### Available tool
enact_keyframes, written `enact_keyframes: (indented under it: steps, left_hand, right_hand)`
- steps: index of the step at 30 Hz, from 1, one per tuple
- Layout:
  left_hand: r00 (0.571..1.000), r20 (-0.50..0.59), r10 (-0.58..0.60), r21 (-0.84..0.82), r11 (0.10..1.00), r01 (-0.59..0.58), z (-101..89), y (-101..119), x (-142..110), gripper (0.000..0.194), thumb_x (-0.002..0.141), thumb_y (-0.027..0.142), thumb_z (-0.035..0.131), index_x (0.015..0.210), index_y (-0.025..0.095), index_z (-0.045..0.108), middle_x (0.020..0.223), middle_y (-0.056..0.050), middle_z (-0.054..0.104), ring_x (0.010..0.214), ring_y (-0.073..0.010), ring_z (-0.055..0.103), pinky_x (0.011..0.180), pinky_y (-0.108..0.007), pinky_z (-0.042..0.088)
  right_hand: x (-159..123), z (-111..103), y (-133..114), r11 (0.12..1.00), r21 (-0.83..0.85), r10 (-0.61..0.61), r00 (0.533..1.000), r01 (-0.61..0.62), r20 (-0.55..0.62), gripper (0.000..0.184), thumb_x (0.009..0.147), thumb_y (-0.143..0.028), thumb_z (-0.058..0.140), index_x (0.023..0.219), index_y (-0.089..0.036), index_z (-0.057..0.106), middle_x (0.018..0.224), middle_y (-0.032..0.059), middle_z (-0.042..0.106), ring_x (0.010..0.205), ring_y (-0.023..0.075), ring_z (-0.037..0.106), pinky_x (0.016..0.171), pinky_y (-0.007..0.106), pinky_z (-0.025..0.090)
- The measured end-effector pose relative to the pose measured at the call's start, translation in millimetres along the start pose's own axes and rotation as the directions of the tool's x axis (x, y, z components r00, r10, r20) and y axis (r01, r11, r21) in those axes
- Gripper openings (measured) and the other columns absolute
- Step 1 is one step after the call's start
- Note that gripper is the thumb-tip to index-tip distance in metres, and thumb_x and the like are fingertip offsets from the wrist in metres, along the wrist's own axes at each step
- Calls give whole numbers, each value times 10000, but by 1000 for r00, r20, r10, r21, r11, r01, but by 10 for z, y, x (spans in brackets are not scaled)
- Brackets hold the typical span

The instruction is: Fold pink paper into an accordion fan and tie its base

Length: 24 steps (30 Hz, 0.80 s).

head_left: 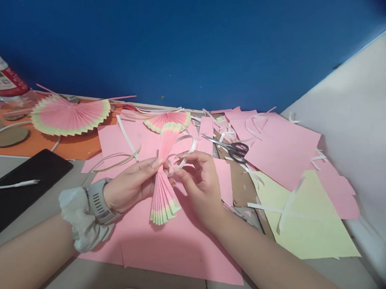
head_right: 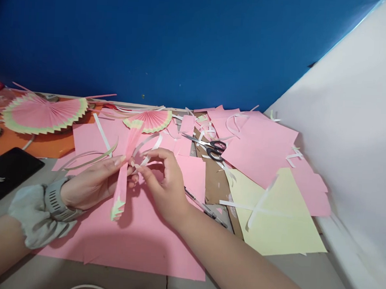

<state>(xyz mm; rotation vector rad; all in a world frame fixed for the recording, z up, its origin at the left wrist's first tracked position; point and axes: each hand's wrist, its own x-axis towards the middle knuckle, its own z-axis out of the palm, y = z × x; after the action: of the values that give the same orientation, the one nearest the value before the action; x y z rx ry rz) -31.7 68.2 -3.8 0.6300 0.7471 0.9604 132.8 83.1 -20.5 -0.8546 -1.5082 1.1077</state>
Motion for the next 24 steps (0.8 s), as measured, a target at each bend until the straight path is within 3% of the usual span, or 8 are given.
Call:
enact_keyframes:
  steps: [10, 16, 24]
  left_hand:
    - [998, 0, 63, -88, 994, -63, 13, 21, 38, 154, 845, 255, 608, 880, 128, 687, 763, -49, 667, 719, -131, 642, 708, -223, 548]
    - [994, -74, 75, -110, 990, -83, 0, 12, 42, 97, 843, 218, 603, 822, 145, 663, 769, -18, 628, 714, -128, 637, 698, -243, 558]
    - [994, -62, 94, -42, 994, -97, 37, 1, 17, 139, 862, 265, 587, 868, 163, 681, 833, -21, 668, 791, -134, 644, 726, -231, 552]
  right_hand:
    - [1, 4, 30, 997, 8, -82, 995, 82, 63, 215, 854, -143, 579, 1010, -290, 563, 1070, 19, 547, 1037, 156, 565, 864, 333, 519]
    - [-6, 22, 31, 998, 54, 39, 999, -40, 2, 238, 841, -201, 607, 1009, -284, 459, 1031, 16, 544, 964, 162, 584, 861, 377, 517]
    - [27, 31, -21, 984, 129, 124, 992, -124, 4, 191, 850, -209, 605, 997, -253, 489, 1044, 24, 612, 963, 165, 628, 855, 368, 520]
